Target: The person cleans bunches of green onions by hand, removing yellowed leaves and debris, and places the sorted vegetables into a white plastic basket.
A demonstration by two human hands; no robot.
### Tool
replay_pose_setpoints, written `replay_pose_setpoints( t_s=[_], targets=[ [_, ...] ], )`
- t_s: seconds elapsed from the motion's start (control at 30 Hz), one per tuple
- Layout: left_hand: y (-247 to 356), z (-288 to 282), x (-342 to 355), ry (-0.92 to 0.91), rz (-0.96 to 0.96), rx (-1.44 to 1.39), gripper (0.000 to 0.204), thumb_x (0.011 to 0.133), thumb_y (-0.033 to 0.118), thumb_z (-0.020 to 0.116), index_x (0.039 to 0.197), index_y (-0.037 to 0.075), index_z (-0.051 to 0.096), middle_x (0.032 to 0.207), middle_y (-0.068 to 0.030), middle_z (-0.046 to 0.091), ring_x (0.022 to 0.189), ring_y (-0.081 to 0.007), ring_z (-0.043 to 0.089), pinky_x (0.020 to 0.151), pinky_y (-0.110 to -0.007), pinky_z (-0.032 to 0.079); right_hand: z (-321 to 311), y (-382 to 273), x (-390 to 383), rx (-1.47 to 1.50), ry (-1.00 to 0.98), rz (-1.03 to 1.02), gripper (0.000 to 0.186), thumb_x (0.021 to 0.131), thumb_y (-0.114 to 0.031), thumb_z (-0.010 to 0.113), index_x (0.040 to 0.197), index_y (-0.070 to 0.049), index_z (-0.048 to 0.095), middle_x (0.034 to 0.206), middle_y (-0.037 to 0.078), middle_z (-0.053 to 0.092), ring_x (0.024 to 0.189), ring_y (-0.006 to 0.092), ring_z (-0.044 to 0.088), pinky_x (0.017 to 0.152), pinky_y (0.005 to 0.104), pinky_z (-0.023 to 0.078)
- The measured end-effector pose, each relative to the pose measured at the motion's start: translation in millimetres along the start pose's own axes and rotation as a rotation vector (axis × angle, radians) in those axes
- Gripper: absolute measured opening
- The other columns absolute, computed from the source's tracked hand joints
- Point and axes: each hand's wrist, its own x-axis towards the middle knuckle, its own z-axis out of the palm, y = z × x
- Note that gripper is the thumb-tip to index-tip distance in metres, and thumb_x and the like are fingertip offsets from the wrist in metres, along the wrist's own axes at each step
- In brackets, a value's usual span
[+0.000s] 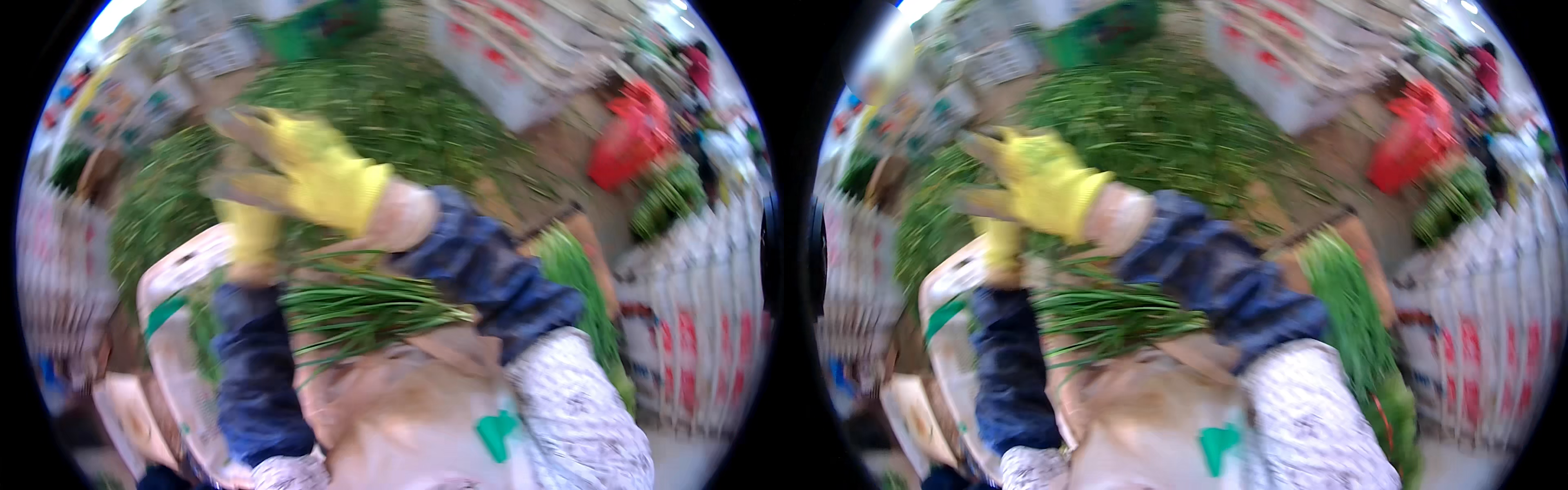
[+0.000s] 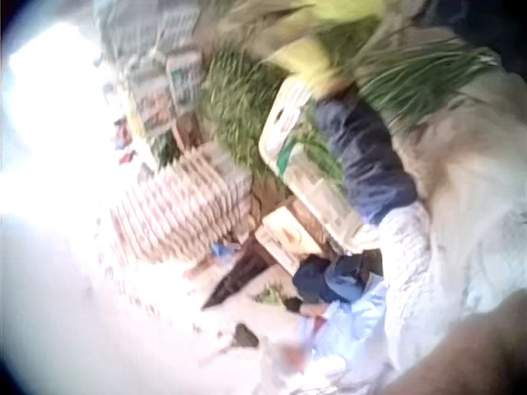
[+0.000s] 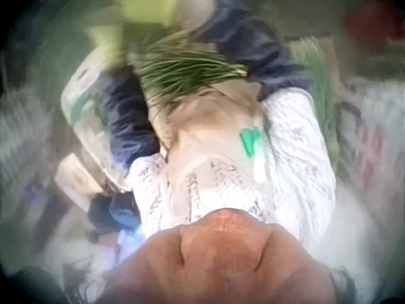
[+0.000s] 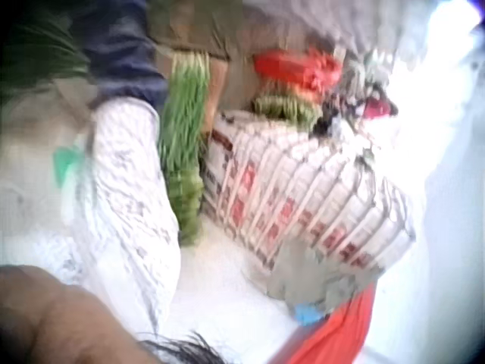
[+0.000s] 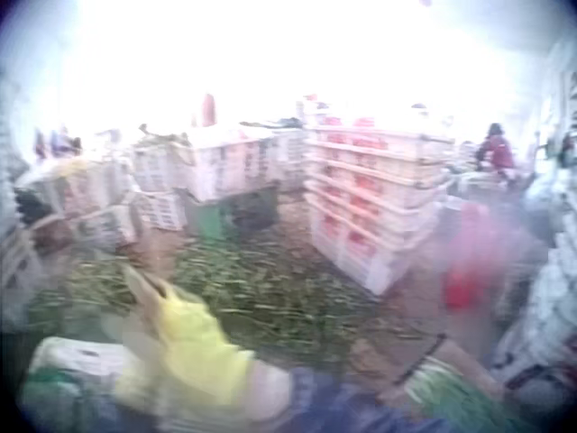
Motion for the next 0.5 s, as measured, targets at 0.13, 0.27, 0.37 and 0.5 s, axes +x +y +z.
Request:
replay_pose_setpoints(
  t_s=[0.13, 0.27, 0.37, 0.5],
  targets=[
    [-23.4, -64.4, 6.9, 0.222, 0.233, -0.417, 0.017, 0.089, 0.009, 0.053, 0.098, 0.002, 0.066, 0.09, -0.0089, 0.067, 0.08, -0.0205, 0.062, 0.077, -0.031, 0.05, 19.0, -5.1, -11.5, 0.033, -0.09, 0.29, 0.103, 0.063, -0.068, 0.066, 0.132, 0.004, 0.041, 0.129, 0.028, 0.046, 0.123, 0.041, 0.042, 0.1, 0.0493, 0.032],
    [-48.9, -61.5, 26.9, 0.06, -0.019, -1.459, 0.024, 0.091, 0.01, 0.053, 0.111, -0.002, 0.059, 0.102, -0.0133, 0.063, 0.091, -0.0249, 0.06, 0.086, -0.037, 0.048, 37.2, -15.0, -39.2, -0.295, -0.149, 0.244, 0.12, 0.058, -0.071, 0.068, 0.142, 0.003, 0.022, 0.136, 0.026, 0.04, 0.128, 0.0385, 0.037, 0.102, 0.0569, 0.025],
    [-9.3, -39.2, 19.5, -0.017, -0.047, -1.607, 0.028, 0.092, 0.013, 0.052, 0.115, -0.002, 0.056, 0.105, -0.0142, 0.062, 0.091, -0.0255, 0.06, 0.087, -0.039, 0.048, 59.6, 14.6, -59.5, -0.463, -0.036, 0.233, 0.084, 0.074, -0.049, 0.064, 0.137, 0.0, 0.036, 0.123, 0.022, 0.054, 0.115, 0.037, 0.052, 0.09, 0.0592, 0.036],
    [8.9, -80.9, 18.7, -0.045, 0.016, -1.607, 0.034, 0.093, 0.018, 0.051, 0.119, -0.003, 0.053, 0.109, -0.0153, 0.061, 0.091, -0.0265, 0.06, 0.088, -0.041, 0.048, 6.5, -0.8, -34.2, -0.382, -0.396, 0.228, 0.045, 0.081, -0.03, 0.06, 0.118, -0.005, 0.059, 0.108, 0.018, 0.064, 0.101, 0.0322, 0.061, 0.079, 0.0533, 0.046]
  ],
)
